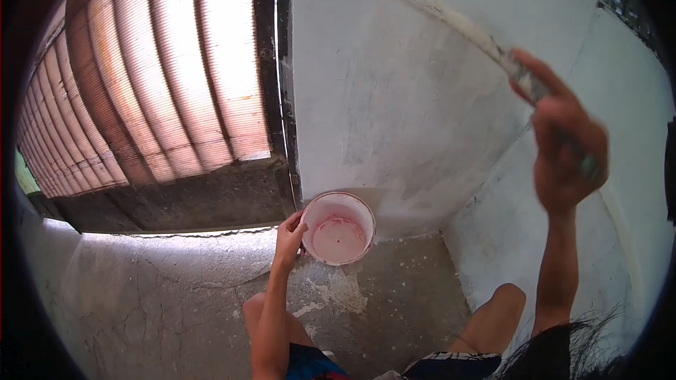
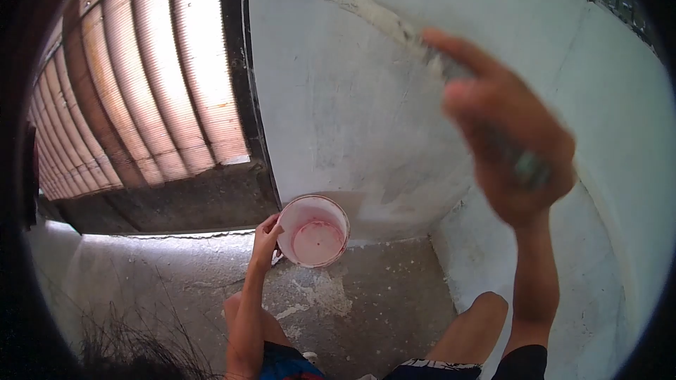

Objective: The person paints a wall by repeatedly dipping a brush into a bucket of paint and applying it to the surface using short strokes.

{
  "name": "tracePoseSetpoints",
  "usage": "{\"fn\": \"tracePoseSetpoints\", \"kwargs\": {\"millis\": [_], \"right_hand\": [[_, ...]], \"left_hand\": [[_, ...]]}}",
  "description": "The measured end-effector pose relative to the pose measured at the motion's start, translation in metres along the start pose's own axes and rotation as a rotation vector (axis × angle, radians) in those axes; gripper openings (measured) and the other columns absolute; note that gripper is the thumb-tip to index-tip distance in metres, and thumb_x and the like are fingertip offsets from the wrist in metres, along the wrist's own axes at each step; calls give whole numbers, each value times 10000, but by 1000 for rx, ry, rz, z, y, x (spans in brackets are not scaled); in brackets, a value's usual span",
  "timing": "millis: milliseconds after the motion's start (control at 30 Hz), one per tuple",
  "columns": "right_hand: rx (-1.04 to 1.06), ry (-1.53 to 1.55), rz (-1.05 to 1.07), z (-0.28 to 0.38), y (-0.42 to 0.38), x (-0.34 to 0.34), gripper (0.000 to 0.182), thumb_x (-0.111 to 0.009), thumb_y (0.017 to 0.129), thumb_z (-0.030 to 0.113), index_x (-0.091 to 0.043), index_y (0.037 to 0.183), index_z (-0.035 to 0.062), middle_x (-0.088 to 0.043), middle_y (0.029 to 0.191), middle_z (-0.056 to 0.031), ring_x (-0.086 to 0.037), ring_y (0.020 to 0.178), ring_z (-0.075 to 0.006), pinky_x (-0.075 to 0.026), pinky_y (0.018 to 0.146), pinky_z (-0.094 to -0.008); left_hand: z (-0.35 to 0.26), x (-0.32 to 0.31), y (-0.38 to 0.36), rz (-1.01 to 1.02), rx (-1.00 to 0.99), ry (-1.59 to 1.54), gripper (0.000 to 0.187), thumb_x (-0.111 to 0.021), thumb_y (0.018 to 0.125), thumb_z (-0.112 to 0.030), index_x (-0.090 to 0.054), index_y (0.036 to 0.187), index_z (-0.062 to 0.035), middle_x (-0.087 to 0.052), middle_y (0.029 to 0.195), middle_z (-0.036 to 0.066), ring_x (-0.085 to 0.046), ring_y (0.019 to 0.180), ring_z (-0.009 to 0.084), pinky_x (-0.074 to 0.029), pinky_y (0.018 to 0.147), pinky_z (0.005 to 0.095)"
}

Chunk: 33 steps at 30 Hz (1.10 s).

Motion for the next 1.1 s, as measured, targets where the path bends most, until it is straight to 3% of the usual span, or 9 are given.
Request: {"fn": "tracePoseSetpoints", "kwargs": {"millis": [33, 67, 233, 433, 500, 600, 667, 900, 1100], "right_hand": [[30, -121, 68, 10, -6, -4, 243, -675, 801, -38, -631, 1039, -14, -621, 1172, -214, -620, 1082, -342, -546, 864, -390], [39, -141, 151, 13, -24, -15, 160, -634, 879, 71, -648, 1028, 12, -595, 1206, -244, -613, 1093, -342, -524, 905, -411], [149, -136, 535, 36, -120, -81, 298, -642, 781, 48, -613, 1069, 122, -576, 1259, -186, -608, 1123, -284, -562, 823, -322], [-135, 255, 620, 56, -190, -107, 363, -605, 762, -11, -593, 1099, 123, -565, 1292, -137, -622, 1098, -251, -551, 836, -323], [-404, 424, 672, 40, -204, -109, 398, -659, 760, -22, -596, 1126, 121, -580, 1282, -125, -629, 1077, -283, -554, 836, -316], [-438, 361, 517, 8, -167, -91, 465, -668, 727, -45, -587, 1158, 111, -543, 1327, -131, -643, 1046, -289, -551, 841, -341], [-406, 315, 407, 4, -118, -68, 450, -682, 739, -71, -597, 1142, 111, -567, 1299, -126, -649, 1031, -287, -559, 824, -334], [-47, 64, 65, 7, -23, -17, 330, -683, 775, -14, -627, 1080, 101, -590, 1202, -257, -653, 1016, -343, -573, 797, -359], [124, -138, 249, 31, -61, -58, 248, -663, 780, 65, -628, 1019, 122, -593, 1212, -229, -637, 1060, -321, -572, 803, -343]], "left_hand": [[2, 2, 0, 10, 20, -4, 416, -504, 827, -117, -572, 1216, 16, -624, 872, 23, -530, 554, 55, -367, 395, 197], [3, 4, 0, 23, 39, -6, 450, -510, 821, -108, -553, 1247, 32, -655, 970, 47, -547, 612, 55, -391, 436, 192], [14, 8, -4, 14, 58, 49, 455, -538, 832, -139, -540, 1252, 38, -656, 1044, 77, -572, 676, 63, -425, 487, 200], [44, -7, -14, 124, 82, 223, 435, -567, 870, -161, -525, 1249, 50, -645, 1116, 141, -615, 948, 178, -513, 784, 298], [39, -15, -21, 183, 119, 224, 430, -560, 875, -157, -521, 1251, 48, -644, 1114, 142, -625, 923, 179, -527, 737, 296], [34, -29, -27, 259, 187, 187, 418, -541, 886, -147, -504, 1254, 48, -639, 1110, 140, -653, 826, 176, -549, 550, 287], [36, -32, -23, 292, 147, 143, 420, -535, 890, -142, -484, 1262, 47, -631, 1120, 136, -654, 743, 161, -520, 432, 274], [25, -42, -21, 255, 109, 85, 454, -530, 882, -125, -444, 1295, 42, -617, 1159, 136, -635, 628, 158, -504, 418, 268], [29, -44, -20, 270, 107, 120, 461, -533, 877, -128, -442, 1295, 45, -613, 1171, 135, -633, 610, 158, -503, 422, 262]]}}
Point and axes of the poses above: each hand's wrist, its own y-axis towards the middle knuckle, its own x-axis out of the back of the hand, z = x × y, the point moved 2 cm from there along y, towards the middle knuckle
